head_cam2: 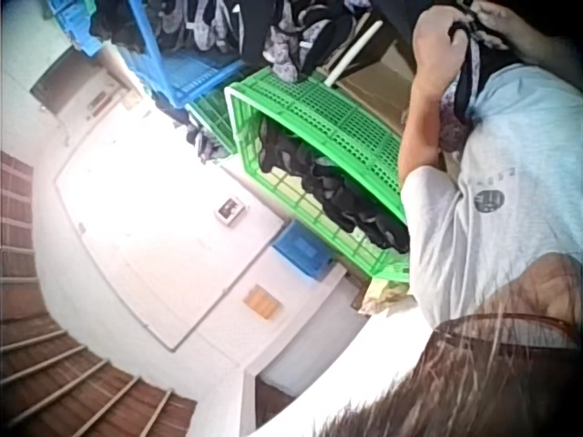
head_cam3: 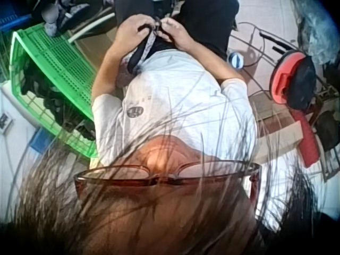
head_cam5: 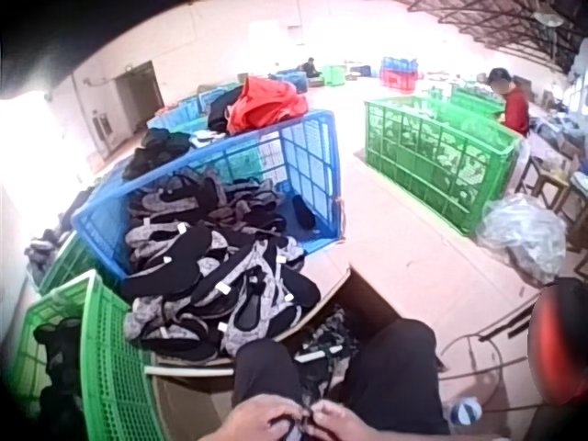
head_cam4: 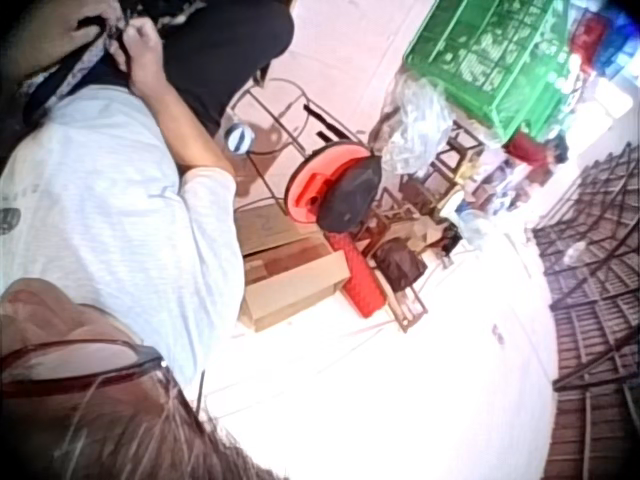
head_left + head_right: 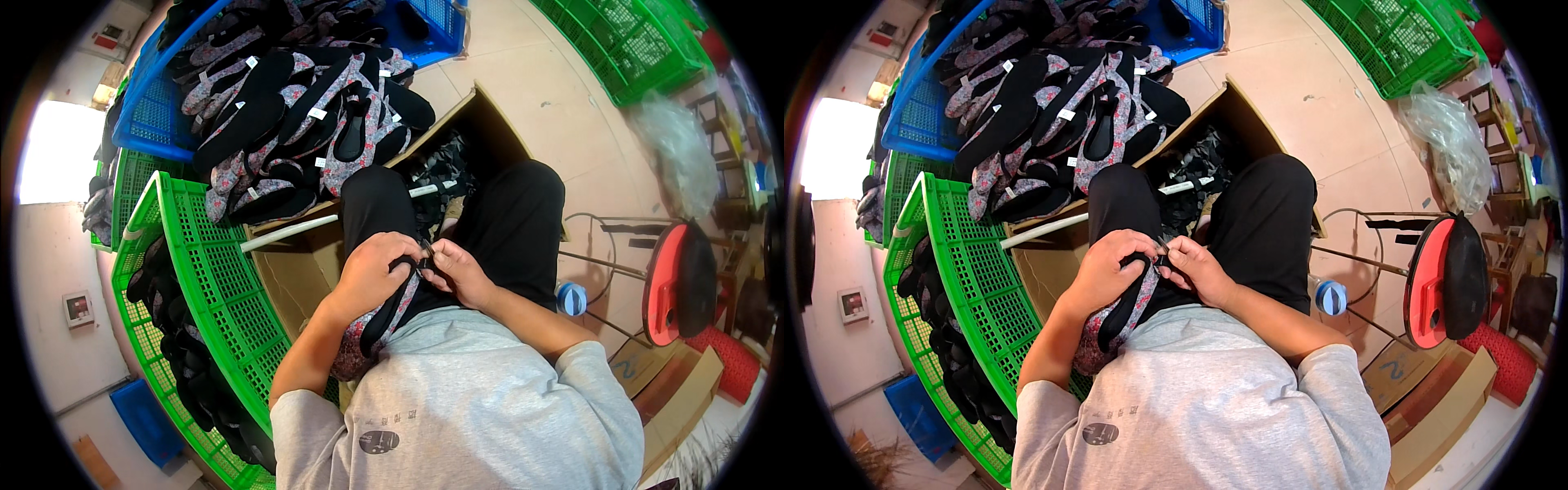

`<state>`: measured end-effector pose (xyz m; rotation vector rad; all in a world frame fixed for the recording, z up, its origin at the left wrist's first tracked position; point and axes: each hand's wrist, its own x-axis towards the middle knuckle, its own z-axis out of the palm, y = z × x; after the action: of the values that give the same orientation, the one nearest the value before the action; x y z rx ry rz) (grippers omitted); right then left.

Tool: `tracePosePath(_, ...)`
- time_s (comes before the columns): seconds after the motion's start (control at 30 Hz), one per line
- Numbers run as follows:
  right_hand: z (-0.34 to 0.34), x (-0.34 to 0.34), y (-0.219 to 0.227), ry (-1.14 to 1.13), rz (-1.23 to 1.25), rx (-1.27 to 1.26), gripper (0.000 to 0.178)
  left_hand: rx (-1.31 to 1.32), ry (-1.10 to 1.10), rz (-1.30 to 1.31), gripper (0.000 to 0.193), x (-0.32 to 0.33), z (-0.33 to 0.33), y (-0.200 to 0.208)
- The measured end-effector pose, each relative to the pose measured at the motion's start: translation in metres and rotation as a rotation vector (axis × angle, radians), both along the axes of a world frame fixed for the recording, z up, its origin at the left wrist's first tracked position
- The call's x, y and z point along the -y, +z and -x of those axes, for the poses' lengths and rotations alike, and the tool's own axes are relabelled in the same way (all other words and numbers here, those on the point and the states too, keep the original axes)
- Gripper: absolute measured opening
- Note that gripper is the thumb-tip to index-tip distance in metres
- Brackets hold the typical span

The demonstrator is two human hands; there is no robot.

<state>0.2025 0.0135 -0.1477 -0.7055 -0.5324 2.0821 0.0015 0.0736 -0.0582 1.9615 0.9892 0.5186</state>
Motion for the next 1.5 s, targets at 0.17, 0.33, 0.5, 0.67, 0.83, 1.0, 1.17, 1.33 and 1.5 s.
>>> tracePosePath(0.17, 0.005, 0.005, 0.012, -0.002, -0.103, 0.127, 0.021, 0.059, 0.193, -0.087, 0.022, 0.014, 0.005, -0.019)
tracePosePath(0.33, 0.017, 0.006, 0.013, -0.105, -0.418, 0.394, 0.022, 0.037, 0.300, -0.080, 0.024, 0.020, 0.006, -0.019)
tracePosePath(0.5, 0.025, 0.011, 0.016, -0.145, -0.533, 0.685, 0.026, 0.072, 0.353, -0.064, 0.024, 0.023, 0.009, -0.023)
tracePosePath(0.67, 0.029, 0.009, 0.020, -0.163, -0.608, 0.783, 0.024, 0.130, 0.390, -0.048, 0.024, 0.024, 0.008, -0.025)
tracePosePath(0.83, 0.031, 0.008, 0.016, -0.170, -0.602, 0.768, 0.023, 0.108, 0.394, -0.070, 0.024, 0.024, 0.007, -0.025)
tracePosePath(1.0, 0.032, 0.008, 0.017, -0.174, -0.575, 0.740, 0.021, 0.087, 0.396, -0.089, 0.023, 0.023, 0.004, -0.023)
tracePosePath(1.17, 0.033, 0.009, 0.015, -0.191, -0.586, 0.765, 0.020, 0.088, 0.392, -0.092, 0.023, 0.023, 0.004, -0.025)
tracePosePath(1.33, 0.033, 0.009, 0.009, -0.187, -0.576, 0.759, 0.019, 0.047, 0.393, -0.102, 0.022, 0.024, 0.003, -0.024)
tracePosePath(1.5, 0.032, 0.005, 0.011, -0.223, -0.106, 0.273, 0.019, -0.005, 0.378, -0.063, 0.026, 0.021, 0.002, -0.019)
